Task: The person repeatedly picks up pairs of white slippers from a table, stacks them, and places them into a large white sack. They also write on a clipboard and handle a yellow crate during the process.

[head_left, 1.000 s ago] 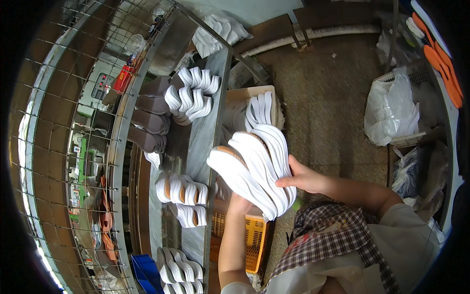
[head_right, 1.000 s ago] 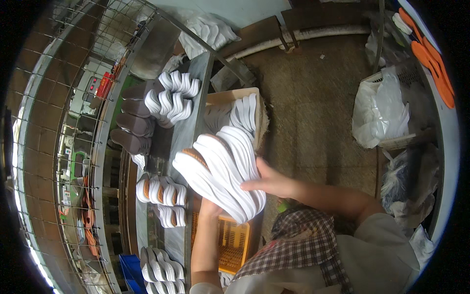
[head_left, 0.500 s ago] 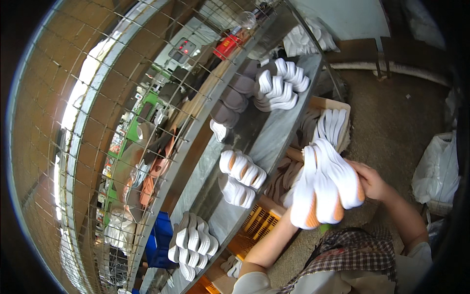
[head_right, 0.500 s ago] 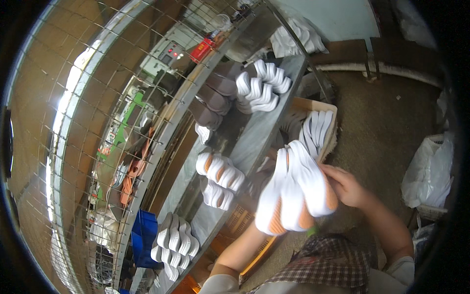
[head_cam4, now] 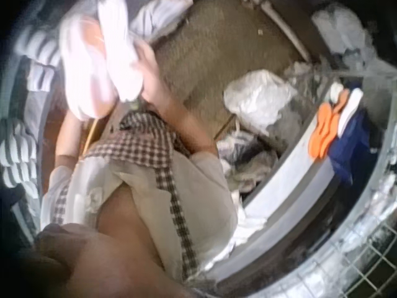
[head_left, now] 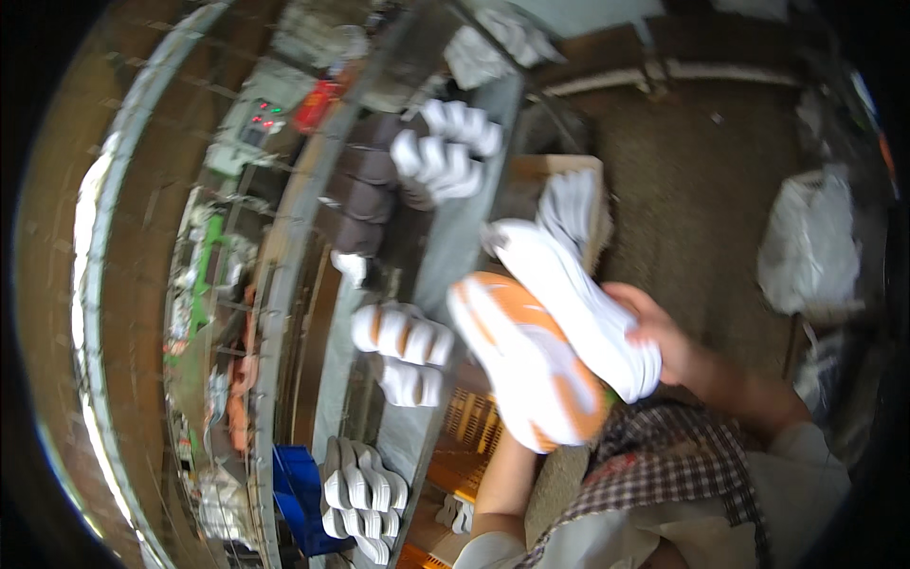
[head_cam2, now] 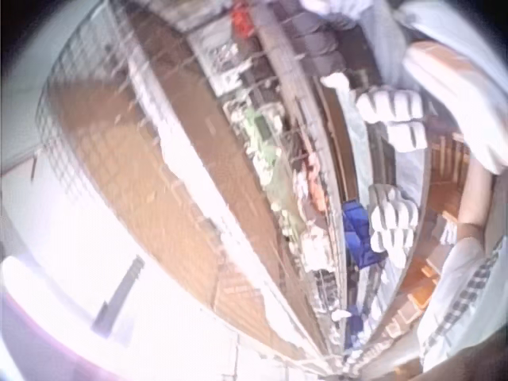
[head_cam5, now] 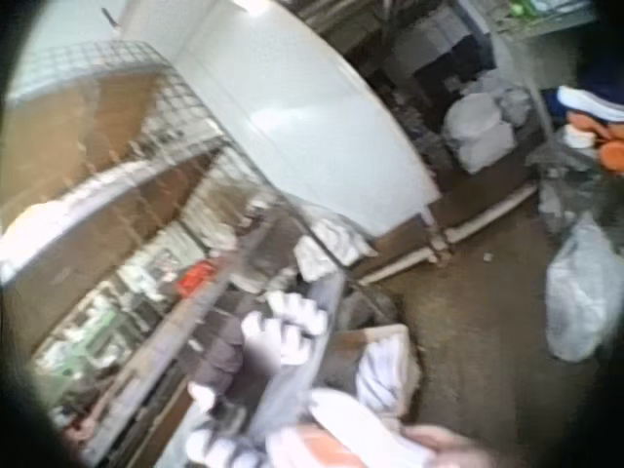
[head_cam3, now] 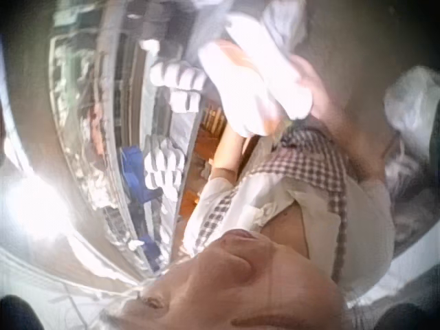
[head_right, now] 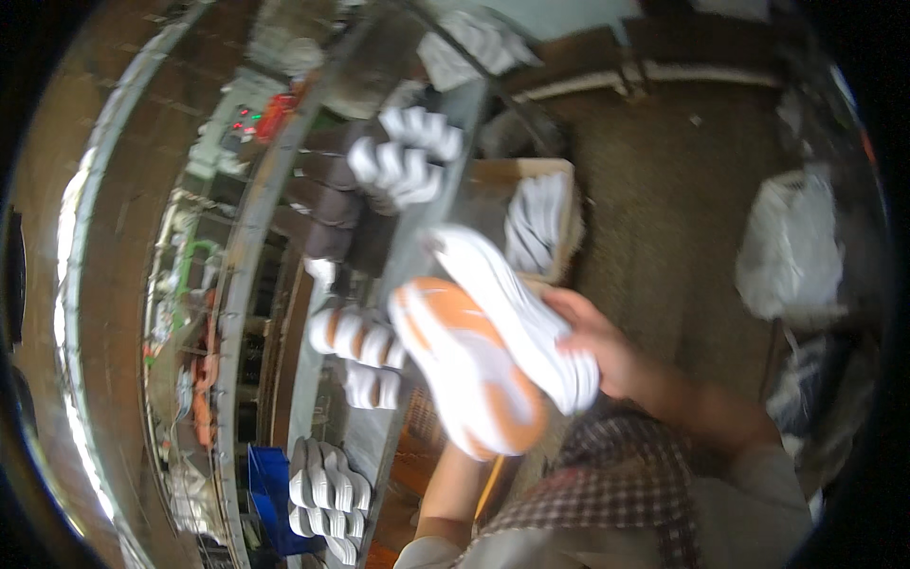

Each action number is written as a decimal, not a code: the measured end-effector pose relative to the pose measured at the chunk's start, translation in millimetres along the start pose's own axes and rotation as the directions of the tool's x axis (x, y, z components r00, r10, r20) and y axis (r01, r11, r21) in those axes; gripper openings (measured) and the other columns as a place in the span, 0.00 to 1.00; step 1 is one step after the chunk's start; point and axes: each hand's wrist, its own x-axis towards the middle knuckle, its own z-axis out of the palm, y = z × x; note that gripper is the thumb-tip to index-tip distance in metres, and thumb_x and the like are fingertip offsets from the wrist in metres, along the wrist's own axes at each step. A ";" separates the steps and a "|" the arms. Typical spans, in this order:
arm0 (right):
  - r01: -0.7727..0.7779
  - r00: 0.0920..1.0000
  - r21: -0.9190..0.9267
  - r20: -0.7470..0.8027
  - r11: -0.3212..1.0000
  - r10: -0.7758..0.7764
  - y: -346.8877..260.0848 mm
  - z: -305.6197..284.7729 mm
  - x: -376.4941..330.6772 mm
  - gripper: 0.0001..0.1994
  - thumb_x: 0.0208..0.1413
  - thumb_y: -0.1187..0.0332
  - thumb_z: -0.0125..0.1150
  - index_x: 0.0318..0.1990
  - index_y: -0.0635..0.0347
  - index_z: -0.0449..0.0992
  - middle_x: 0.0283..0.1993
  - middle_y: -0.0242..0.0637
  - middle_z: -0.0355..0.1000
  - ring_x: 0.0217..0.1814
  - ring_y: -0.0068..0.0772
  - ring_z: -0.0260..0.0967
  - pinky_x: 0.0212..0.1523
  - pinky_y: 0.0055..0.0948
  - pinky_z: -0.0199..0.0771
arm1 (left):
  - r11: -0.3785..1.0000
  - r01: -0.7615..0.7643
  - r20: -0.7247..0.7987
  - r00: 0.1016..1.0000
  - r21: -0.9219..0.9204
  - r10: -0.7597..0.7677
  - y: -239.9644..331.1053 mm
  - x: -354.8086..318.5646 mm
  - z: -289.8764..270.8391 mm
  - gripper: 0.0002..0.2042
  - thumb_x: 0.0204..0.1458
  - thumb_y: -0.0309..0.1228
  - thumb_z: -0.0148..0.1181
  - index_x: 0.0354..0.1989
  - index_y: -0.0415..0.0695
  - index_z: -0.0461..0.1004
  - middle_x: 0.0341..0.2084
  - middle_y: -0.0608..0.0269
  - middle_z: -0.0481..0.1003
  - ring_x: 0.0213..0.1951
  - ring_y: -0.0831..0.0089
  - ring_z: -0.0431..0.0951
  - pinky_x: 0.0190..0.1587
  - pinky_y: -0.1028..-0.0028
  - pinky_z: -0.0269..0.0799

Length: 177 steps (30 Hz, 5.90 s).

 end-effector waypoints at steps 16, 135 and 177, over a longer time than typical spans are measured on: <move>-0.123 0.985 0.371 -0.067 0.920 0.158 35.6 -23.1 -17.4 0.35 0.43 0.68 0.45 0.63 0.66 0.48 0.62 0.50 0.55 0.61 0.43 0.58 0.61 0.42 0.59 | 0.993 -0.103 -0.021 0.995 -0.061 0.101 3.8 9.0 23.4 0.26 0.51 0.41 0.56 0.57 0.43 0.61 0.35 0.59 0.61 0.29 0.72 0.62 0.26 0.78 0.61; -0.187 0.298 -0.982 -0.093 -0.037 0.950 154.7 -99.0 -69.5 0.20 0.62 0.58 0.39 0.40 0.67 0.71 0.35 0.46 0.68 0.31 0.38 0.64 0.33 0.41 0.64 | 0.490 0.200 -0.062 0.957 0.849 -0.282 -148.5 -116.3 -261.7 0.34 0.57 0.39 0.51 0.66 0.45 0.40 0.65 0.53 0.42 0.64 0.61 0.50 0.62 0.67 0.49; -0.806 0.294 -0.592 -0.442 -0.029 0.848 67.0 -193.4 70.4 0.16 0.58 0.69 0.41 0.51 0.63 0.67 0.49 0.43 0.67 0.46 0.38 0.65 0.45 0.34 0.66 | -0.287 0.103 -0.201 0.918 0.953 -0.340 -72.2 152.5 -199.7 0.26 0.57 0.52 0.33 0.29 0.44 0.73 0.28 0.49 0.74 0.35 0.50 0.73 0.38 0.54 0.67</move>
